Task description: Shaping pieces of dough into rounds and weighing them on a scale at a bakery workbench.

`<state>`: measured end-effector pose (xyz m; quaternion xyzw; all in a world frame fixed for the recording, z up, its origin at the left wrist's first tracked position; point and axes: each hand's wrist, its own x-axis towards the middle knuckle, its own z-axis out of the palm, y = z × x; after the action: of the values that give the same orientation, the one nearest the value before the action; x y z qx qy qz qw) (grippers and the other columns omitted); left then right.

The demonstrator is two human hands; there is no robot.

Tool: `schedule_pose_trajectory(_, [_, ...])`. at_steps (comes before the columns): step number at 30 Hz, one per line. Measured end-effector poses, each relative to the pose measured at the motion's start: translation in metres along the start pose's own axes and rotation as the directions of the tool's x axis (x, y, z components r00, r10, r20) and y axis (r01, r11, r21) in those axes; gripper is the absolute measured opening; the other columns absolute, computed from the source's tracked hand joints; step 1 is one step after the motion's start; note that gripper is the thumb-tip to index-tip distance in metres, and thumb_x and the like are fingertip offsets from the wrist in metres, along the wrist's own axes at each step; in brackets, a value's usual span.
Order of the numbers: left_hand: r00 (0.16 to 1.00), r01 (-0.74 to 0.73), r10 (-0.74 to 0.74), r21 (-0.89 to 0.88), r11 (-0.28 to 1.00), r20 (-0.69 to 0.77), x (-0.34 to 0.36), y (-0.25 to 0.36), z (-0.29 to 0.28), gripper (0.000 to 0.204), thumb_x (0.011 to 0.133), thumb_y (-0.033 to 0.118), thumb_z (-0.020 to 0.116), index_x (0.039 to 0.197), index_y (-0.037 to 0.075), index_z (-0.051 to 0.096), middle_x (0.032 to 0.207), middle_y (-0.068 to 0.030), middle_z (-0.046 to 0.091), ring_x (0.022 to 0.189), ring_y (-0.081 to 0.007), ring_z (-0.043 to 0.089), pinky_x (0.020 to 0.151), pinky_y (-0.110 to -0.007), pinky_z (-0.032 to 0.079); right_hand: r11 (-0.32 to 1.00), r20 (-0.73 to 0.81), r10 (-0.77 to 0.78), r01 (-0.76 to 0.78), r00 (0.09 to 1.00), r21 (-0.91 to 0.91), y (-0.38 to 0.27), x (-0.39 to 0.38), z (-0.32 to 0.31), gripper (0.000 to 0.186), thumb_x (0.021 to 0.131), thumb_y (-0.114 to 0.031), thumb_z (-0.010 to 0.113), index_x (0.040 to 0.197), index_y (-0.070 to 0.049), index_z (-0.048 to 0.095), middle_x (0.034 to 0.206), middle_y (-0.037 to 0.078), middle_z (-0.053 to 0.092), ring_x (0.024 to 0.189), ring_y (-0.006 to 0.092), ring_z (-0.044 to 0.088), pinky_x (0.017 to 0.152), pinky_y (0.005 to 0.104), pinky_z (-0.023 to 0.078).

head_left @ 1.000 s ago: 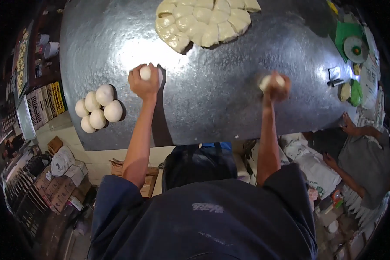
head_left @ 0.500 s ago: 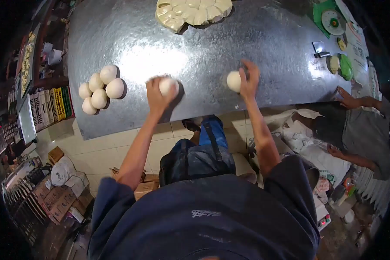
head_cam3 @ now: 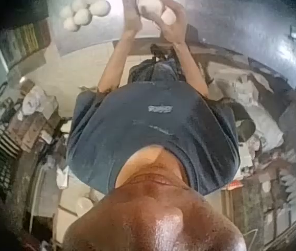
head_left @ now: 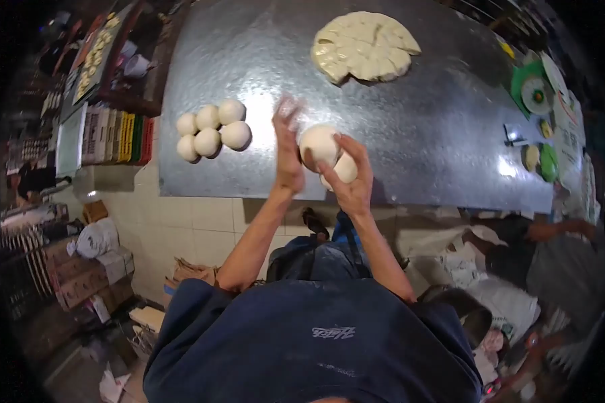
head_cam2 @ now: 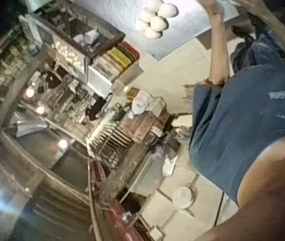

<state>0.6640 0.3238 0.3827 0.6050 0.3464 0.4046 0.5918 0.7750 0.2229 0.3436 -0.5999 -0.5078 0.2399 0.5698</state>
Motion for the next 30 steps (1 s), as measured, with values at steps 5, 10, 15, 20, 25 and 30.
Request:
schedule_pose_trajectory(5, [0.686, -0.207, 0.334, 0.266, 0.941, -0.647, 0.036, 0.009, -0.088, 0.055, 0.101, 0.046, 0.029, 0.133, 0.002, 0.036, 0.13, -0.0154, 0.047, 0.12, -0.0264, 0.047, 0.106, -0.038, 0.032, 0.981, -0.385, 0.193, -0.17, 0.903, 0.093, -0.025, 0.068, 0.111, 0.067, 0.08, -0.022, 0.075, 0.137, -0.007, 0.041, 0.131, 0.02, 0.044, 0.126, 0.0341, 0.04, 0.102, 0.0429, 0.036])
schedule_pose_trajectory(10, [0.709, 0.182, 0.116, 0.339, 0.923, -0.696, -0.009, -0.033, -0.136, 0.041, 0.092, 0.02, 0.062, 0.124, 0.003, 0.043, 0.115, -0.0109, 0.05, 0.104, -0.0197, 0.051, 0.091, -0.035, 0.041, 0.867, 0.214, 0.479, -0.497, 0.852, 0.04, 0.008, 0.075, 0.129, 0.074, 0.081, -0.036, 0.072, 0.139, -0.008, 0.035, 0.133, 0.029, 0.032, 0.124, 0.0437, 0.038, 0.098, 0.0497, 0.038])
schedule_pose_trajectory(15, [0.679, 0.656, -0.126, 0.521, 0.546, -0.723, -0.057, -0.026, -0.178, 0.058, 0.086, 0.025, 0.069, 0.133, 0.01, 0.039, 0.124, -0.0167, 0.042, 0.108, -0.0259, 0.049, 0.09, -0.04, 0.042, 0.81, 0.269, 0.584, -0.567, 0.766, -0.148, 0.084, 0.093, 0.059, 0.081, 0.072, -0.028, 0.083, 0.138, -0.014, 0.037, 0.122, 0.017, 0.038, 0.104, 0.0297, 0.053, 0.079, 0.0378, 0.053])
schedule_pose_trajectory(20, [0.826, 0.56, -0.154, 0.756, 0.339, -0.543, -0.026, -0.036, -0.247, 0.108, 0.059, 0.03, 0.089, 0.145, 0.017, 0.026, 0.138, -0.0257, 0.03, 0.126, -0.041, 0.034, 0.101, -0.05, 0.036, 0.893, 0.44, 0.449, -0.397, 0.777, -0.21, 0.093, 0.155, 0.091, 0.093, 0.066, -0.032, 0.086, 0.141, -0.016, 0.034, 0.123, 0.018, 0.036, 0.107, 0.0298, 0.049, 0.078, 0.0363, 0.053])
schedule_pose_trajectory(25, [0.914, 0.366, -0.29, 0.887, 0.282, -0.285, 0.041, -0.073, -0.317, 0.133, 0.044, 0.033, 0.093, 0.15, 0.02, 0.015, 0.145, -0.028, 0.027, 0.134, -0.0456, 0.026, 0.105, -0.054, 0.03, 0.89, 0.508, 0.296, -0.041, 0.809, -0.453, 0.068, 0.174, 0.194, 0.11, 0.057, -0.033, 0.091, 0.146, -0.019, 0.027, 0.127, 0.017, 0.033, 0.113, 0.0354, 0.045, 0.096, 0.0455, 0.045])
schedule_pose_trajectory(30, [0.943, 0.185, -0.331, 0.772, 0.608, 0.035, 0.053, -0.07, -0.356, 0.13, 0.047, 0.037, 0.093, 0.15, 0.012, 0.016, 0.142, -0.0255, 0.032, 0.13, -0.0438, 0.031, 0.106, -0.051, 0.029, 0.931, 0.335, 0.364, -0.333, 0.869, -0.146, 0.083, 0.16, 0.197, 0.087, 0.065, -0.031, 0.088, 0.135, -0.01, 0.04, 0.123, 0.018, 0.038, 0.109, 0.031, 0.043, 0.09, 0.0426, 0.045])
